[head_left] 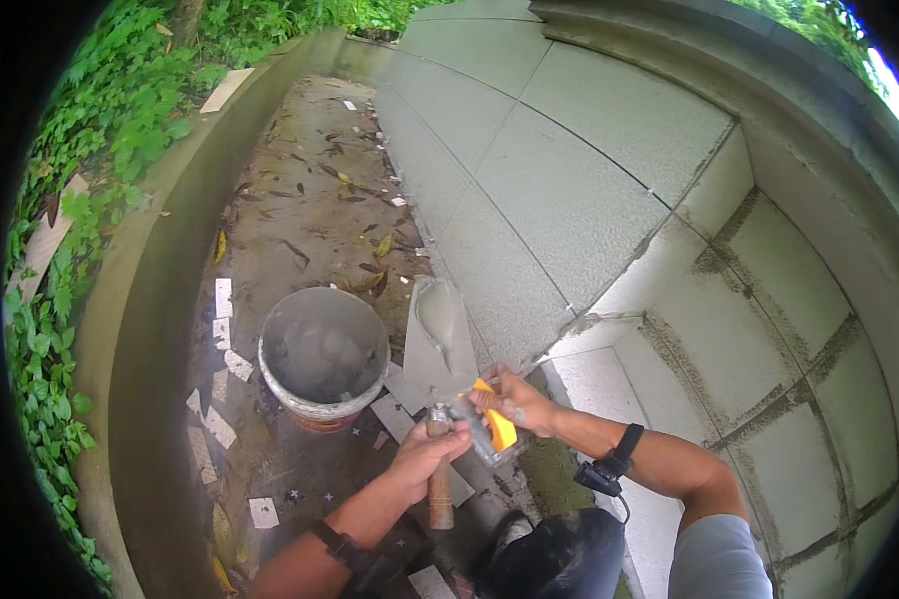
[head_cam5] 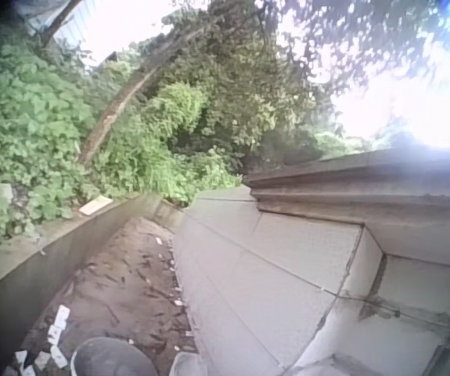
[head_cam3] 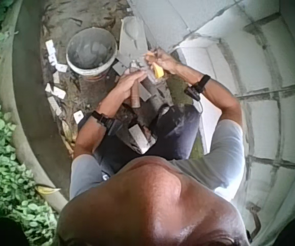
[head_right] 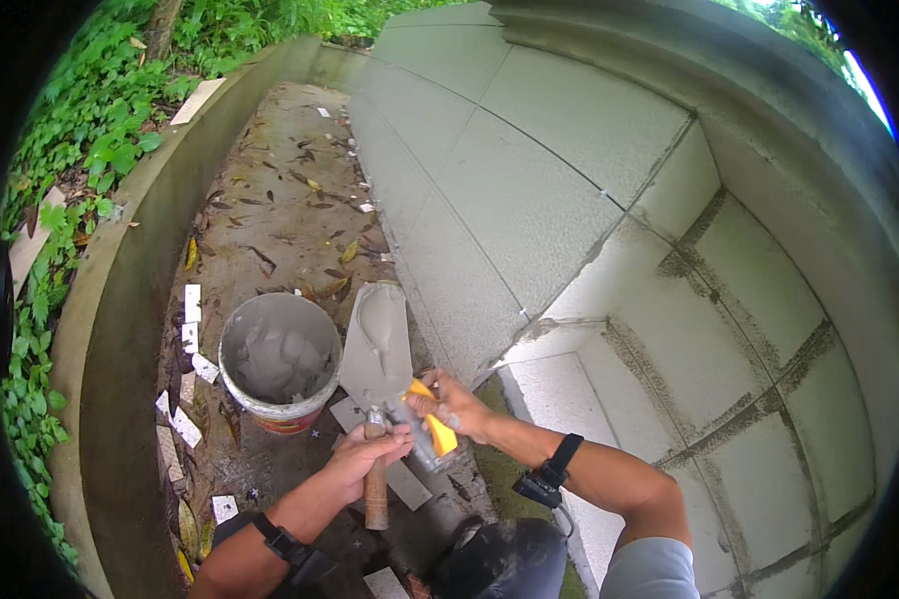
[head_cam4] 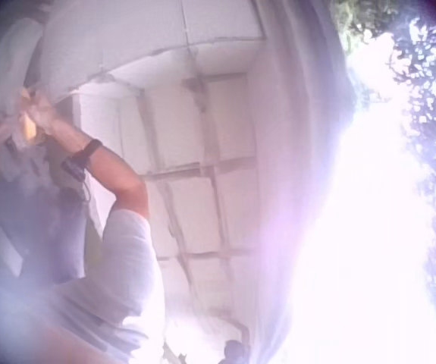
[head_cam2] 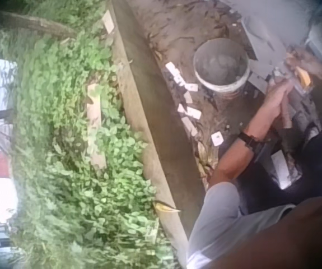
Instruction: Applying mortar to wall seams using a trowel and smoothing the surface.
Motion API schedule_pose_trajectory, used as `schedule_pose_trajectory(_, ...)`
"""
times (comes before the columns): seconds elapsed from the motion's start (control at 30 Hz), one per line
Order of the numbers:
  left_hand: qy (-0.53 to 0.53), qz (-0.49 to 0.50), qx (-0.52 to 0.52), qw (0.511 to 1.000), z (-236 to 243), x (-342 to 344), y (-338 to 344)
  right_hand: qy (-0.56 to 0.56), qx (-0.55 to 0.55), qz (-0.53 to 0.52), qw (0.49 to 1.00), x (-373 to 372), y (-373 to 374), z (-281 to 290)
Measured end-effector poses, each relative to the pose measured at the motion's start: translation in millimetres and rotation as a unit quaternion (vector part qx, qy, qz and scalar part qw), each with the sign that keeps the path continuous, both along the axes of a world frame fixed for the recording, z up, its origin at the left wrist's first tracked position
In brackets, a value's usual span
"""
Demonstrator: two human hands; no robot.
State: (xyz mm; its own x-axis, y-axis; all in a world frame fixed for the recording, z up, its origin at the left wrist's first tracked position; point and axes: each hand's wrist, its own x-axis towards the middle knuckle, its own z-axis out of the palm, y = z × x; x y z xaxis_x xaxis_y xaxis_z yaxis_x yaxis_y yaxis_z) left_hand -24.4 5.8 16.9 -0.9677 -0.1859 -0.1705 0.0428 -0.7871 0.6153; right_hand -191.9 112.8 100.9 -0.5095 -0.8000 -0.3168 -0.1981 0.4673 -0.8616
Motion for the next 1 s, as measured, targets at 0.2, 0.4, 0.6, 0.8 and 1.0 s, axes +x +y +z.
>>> schedule_pose_trajectory(0.2, 0.034, 0.008, 0.023, 0.999, -12, -6, -9, 0.006, 0.008, 0.062, 0.998, 33, -6, -12)
schedule_pose_trajectory(0.4, -0.044, 0.048, -0.015, 0.998, -11, -2, -17, 0.308, 0.053, 0.306, 0.899, -44, 4, 61)
schedule_pose_trajectory(0.6, -0.014, 0.036, 0.093, 0.995, 22, -7, -10, 0.845, 0.168, 0.14, 0.488, -192, 3, 264)
schedule_pose_trajectory(0.8, -0.057, 0.086, 0.136, 0.985, 73, -1, -1, 0.811, 0.309, 0.219, 0.446, -256, 3, 352)
schedule_pose_trajectory(1.0, -0.122, 0.152, 0.132, 0.972, 119, 48, 15, 0.759, 0.304, 0.344, 0.461, -274, -13, 366)
